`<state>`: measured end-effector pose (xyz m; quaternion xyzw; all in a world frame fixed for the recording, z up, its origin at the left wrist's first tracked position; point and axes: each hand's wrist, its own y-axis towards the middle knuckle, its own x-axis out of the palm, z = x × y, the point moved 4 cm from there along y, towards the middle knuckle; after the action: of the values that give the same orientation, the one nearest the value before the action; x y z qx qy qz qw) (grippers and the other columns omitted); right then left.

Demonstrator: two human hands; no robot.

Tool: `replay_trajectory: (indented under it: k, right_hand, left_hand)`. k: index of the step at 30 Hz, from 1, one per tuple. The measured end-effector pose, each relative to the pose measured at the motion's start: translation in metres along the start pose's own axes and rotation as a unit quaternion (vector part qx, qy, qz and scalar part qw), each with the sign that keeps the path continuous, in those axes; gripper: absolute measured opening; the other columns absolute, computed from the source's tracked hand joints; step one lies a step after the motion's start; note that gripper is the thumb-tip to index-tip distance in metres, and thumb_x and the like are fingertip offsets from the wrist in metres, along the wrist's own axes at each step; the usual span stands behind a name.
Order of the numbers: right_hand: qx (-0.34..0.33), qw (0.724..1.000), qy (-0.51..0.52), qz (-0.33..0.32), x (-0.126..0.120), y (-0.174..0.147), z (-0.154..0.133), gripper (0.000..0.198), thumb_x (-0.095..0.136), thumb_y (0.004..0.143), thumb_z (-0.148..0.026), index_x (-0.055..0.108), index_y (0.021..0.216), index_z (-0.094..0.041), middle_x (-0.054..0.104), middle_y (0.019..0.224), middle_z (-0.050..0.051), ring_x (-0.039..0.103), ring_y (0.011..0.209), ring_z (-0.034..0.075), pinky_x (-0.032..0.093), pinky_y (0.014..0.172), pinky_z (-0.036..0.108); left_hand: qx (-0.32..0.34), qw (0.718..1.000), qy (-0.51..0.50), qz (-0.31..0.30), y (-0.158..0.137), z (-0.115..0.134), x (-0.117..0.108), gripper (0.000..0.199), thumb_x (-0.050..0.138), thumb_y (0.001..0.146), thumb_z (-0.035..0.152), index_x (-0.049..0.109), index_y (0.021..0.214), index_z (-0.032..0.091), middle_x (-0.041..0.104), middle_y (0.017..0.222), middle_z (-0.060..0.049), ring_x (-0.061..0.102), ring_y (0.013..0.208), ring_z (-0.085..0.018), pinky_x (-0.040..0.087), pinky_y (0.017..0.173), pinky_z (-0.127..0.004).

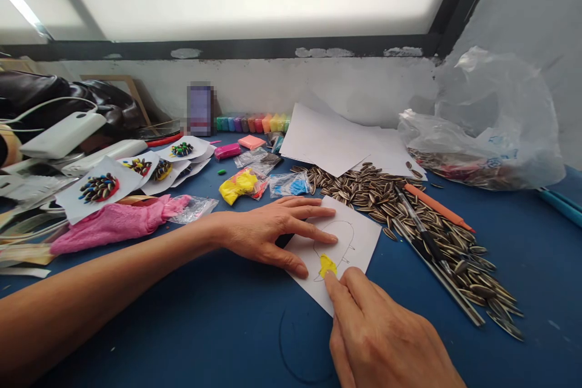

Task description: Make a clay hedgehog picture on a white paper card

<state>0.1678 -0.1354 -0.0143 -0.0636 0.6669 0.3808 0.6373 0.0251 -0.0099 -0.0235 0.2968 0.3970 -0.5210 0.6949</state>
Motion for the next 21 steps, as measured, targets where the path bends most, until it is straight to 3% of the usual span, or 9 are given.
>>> replay_trajectory:
  k: [7,21]
  right_hand:
    - [-0.011,1.0,-0.011,-0.019,0.0037,-0.0004,-0.0063,0.037,0.036,0.083,-0.003,0.061,0.108,-0.011,0.067,0.078,0.006,0.07,0.064,0.015,0.056,0.054,0.022]
    - [-0.038,0.999,0.02,-0.002,0.0052,-0.0022,-0.0086,0.039,0.037,0.082,-0.004,0.062,0.11,-0.012,0.069,0.08,0.009,0.07,0.065,0.017,0.056,0.051,0.023]
  left_hand:
    - [0.003,1.0,-0.001,0.005,0.0003,-0.0009,0.0007,0.063,0.058,0.088,0.059,0.048,0.143,0.03,0.022,0.162,-0.003,0.013,0.151,-0.027,0.012,0.122,-0.045]
    - [-0.001,1.0,0.008,0.0,0.0008,-0.0004,0.0006,0.062,0.056,0.089,0.06,0.047,0.144,0.031,0.022,0.162,0.001,0.012,0.151,-0.024,0.01,0.123,-0.042]
